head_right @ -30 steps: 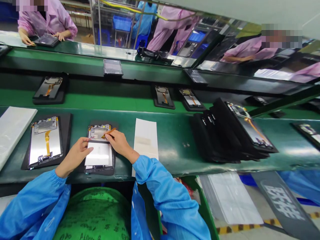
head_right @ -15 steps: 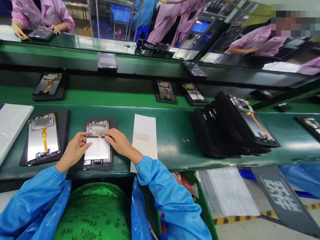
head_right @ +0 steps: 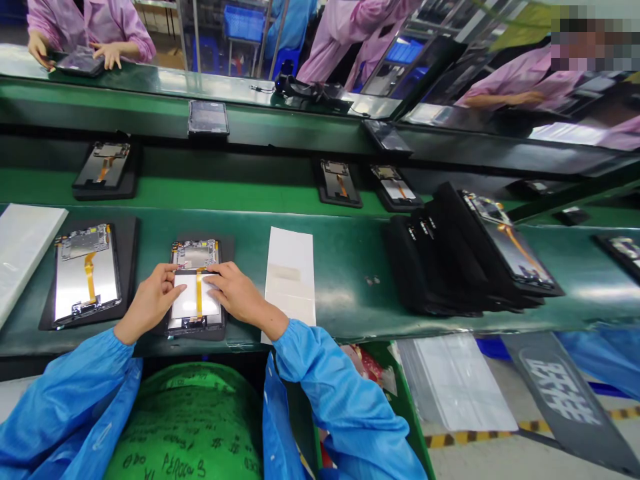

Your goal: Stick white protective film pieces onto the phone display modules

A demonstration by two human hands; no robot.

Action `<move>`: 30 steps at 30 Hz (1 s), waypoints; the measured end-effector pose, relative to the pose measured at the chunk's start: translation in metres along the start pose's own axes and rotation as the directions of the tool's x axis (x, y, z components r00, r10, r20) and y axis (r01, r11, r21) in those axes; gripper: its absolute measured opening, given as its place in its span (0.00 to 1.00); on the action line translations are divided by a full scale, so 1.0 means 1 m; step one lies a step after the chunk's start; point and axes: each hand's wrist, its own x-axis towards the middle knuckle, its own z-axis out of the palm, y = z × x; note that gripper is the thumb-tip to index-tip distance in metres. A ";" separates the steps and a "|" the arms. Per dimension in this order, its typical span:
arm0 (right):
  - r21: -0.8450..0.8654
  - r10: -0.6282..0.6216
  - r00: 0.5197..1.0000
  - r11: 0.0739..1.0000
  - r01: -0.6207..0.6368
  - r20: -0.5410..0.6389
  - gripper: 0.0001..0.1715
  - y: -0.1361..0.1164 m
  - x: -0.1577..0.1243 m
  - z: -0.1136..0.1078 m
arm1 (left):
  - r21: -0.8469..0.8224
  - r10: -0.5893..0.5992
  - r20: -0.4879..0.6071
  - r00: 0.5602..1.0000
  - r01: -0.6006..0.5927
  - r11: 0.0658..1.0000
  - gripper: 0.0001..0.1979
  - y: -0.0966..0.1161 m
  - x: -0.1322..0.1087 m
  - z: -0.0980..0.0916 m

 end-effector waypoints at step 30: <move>-0.084 0.034 0.999 0.996 -0.032 0.023 0.25 -0.004 -0.005 0.011 | 0.534 0.148 0.131 0.980 -0.196 0.822 0.16 0.013 -0.001 -0.006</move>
